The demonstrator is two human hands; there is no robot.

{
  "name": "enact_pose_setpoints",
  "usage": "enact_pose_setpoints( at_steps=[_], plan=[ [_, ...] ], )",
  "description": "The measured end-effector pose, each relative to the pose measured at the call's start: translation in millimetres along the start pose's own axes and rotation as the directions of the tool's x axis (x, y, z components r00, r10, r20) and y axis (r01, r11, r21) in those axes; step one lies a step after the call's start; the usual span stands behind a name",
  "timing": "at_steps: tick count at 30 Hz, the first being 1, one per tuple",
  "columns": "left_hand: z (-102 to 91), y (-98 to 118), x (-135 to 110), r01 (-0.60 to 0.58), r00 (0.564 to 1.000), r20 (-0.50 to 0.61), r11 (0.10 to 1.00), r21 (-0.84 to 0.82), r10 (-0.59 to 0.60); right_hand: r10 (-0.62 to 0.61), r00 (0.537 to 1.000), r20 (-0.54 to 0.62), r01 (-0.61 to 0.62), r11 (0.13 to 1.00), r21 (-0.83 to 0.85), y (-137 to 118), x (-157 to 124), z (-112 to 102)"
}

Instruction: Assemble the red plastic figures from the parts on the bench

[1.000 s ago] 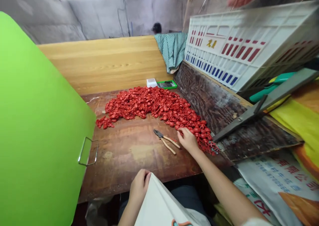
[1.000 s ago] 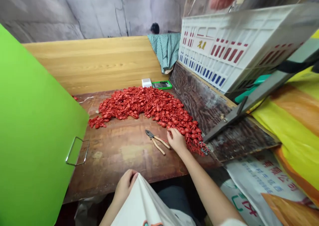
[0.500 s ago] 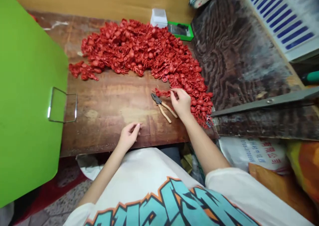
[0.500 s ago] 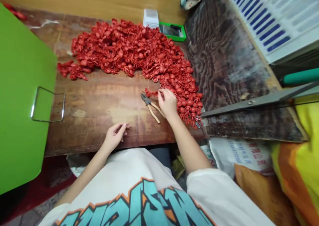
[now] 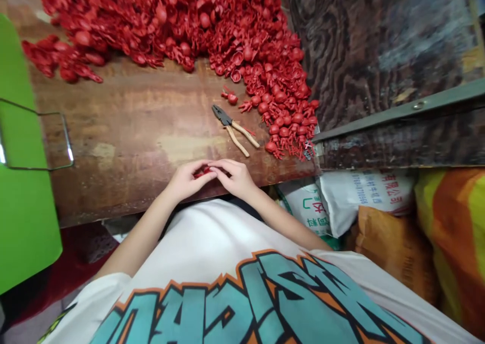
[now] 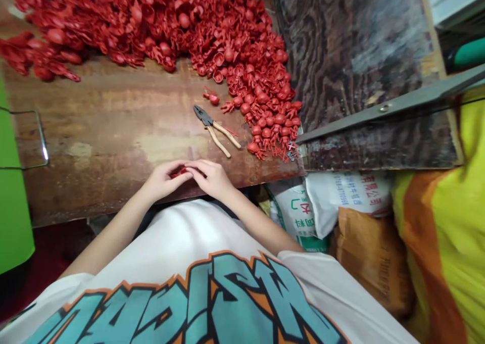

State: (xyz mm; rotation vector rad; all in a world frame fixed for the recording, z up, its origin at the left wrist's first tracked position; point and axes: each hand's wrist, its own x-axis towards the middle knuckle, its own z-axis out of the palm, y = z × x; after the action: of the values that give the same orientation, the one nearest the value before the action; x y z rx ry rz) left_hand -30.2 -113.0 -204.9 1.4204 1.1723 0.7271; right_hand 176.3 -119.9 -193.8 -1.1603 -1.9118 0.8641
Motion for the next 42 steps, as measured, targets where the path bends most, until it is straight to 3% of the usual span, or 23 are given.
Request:
enact_pose_setpoints(
  at_steps=[5, 8, 10, 12, 15, 17, 24, 26, 28, 30, 33, 38, 42],
  plan=[
    [7.9, -6, 0, 0.077, 0.986, -0.126, 0.963, -0.259, -0.113, -0.011, 1.000, -0.009, 0.010, 0.997, -0.073, 16, 13, -15],
    [0.4, -7, 8, 0.079, 0.969, -0.178, 0.901, -0.427, -0.170, -0.048, 0.999, 0.005, 0.048, 0.992, -0.119, 29, 10, -18],
    [-11.7, -7, 14, 0.080, 0.961, -0.187, 0.853, -0.515, -0.203, -0.096, 0.993, 0.075, 0.107, 0.982, -0.154, 36, 3, -19],
    [-25.8, -6, 18, 0.107, 0.948, -0.150, 0.723, -0.683, -0.282, -0.170, 0.963, 0.208, 0.214, 0.953, -0.214, 41, -6, -21],
    [-41.7, -2, 22, 0.149, 0.915, -0.008, 0.356, -0.922, -0.403, -0.271, 0.872, 0.407, 0.398, 0.877, -0.269, 46, -16, -26],
    [-45.9, 1, 23, 0.172, 0.908, 0.066, 0.225, -0.959, -0.415, -0.327, 0.808, 0.491, 0.487, 0.839, -0.241, 48, -18, -29],
    [-49.9, 1, 25, 0.215, 0.934, 0.133, 0.223, -0.951, -0.332, -0.478, 0.453, 0.752, 0.709, 0.705, 0.021, 51, -3, -33],
    [-52.6, -1, 25, 0.216, 0.936, 0.138, 0.217, -0.952, -0.325, -0.532, 0.376, 0.759, 0.754, 0.652, 0.083, 50, 9, -35],
    [-54.5, -1, 24, 0.219, 0.938, 0.139, 0.233, -0.947, -0.318, -0.570, 0.340, 0.748, 0.781, 0.614, 0.112, 47, 25, -40],
    [-54.9, 0, 24, 0.223, 0.937, 0.127, 0.276, -0.935, -0.327, -0.549, 0.358, 0.755, 0.778, 0.623, 0.084, 42, 48, -50],
    [-53.7, 2, 23, 0.217, 0.938, 0.103, 0.332, -0.918, -0.330, -0.440, 0.420, 0.794, 0.750, 0.660, -0.031, 39, 91, -70],
    [-52.7, 3, 23, 0.214, 0.949, 0.107, 0.357, -0.909, -0.297, -0.365, 0.479, 0.798, 0.763, 0.624, -0.172, 60, 167, -117],
    [-54.1, 2, 23, 0.232, 0.939, 0.121, 0.335, -0.913, -0.322, -0.321, 0.624, 0.713, 0.745, 0.520, -0.418, 87, 207, -152]
  ],
)
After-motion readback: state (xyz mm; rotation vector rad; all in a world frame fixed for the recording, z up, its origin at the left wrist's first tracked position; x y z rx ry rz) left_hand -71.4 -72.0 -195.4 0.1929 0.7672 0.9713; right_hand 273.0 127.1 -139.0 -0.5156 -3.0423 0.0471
